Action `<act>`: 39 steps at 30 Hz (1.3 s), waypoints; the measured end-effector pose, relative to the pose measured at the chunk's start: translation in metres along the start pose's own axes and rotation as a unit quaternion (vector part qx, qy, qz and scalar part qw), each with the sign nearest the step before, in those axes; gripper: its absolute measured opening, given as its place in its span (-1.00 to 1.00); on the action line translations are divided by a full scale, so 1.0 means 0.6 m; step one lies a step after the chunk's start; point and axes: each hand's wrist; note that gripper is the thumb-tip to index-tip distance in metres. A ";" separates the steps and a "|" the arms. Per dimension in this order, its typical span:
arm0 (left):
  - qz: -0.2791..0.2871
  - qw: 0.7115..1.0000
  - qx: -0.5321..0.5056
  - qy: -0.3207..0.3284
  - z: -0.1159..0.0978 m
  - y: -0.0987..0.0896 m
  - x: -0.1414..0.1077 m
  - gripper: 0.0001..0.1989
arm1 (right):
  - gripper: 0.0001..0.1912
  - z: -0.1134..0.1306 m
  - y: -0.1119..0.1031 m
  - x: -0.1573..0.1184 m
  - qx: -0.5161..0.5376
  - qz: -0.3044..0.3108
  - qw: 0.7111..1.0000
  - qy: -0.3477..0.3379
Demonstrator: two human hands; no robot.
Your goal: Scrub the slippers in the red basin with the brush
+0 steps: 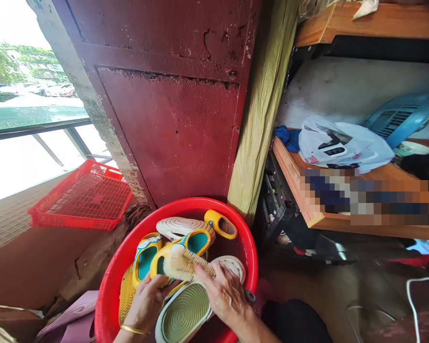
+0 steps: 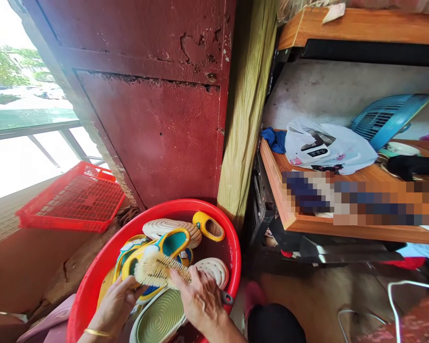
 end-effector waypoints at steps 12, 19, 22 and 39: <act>0.060 0.998 -0.001 -0.011 0.024 0.003 -0.006 -0.64 | -0.27 0.005 -0.001 -0.002 -0.034 -0.033 0.999 -0.003; 0.068 0.997 0.007 -0.040 0.035 -0.001 -0.006 -0.66 | -0.19 0.008 0.024 -0.002 -0.076 -0.041 0.996 0.035; 0.050 0.998 0.009 -0.033 0.027 0.003 -0.011 -0.71 | -0.24 -0.033 0.023 0.005 -0.078 -0.045 0.993 0.072; 0.067 0.995 0.078 0.008 0.018 0.010 -0.034 -0.73 | -0.26 -0.001 0.010 -0.004 -0.048 -0.008 0.997 0.055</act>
Point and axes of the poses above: each hand's wrist, its own x-axis towards the middle knuckle, its own y-axis out of the palm, z = x × y, and after that the axes turned 6 degrees about -z, right-handed
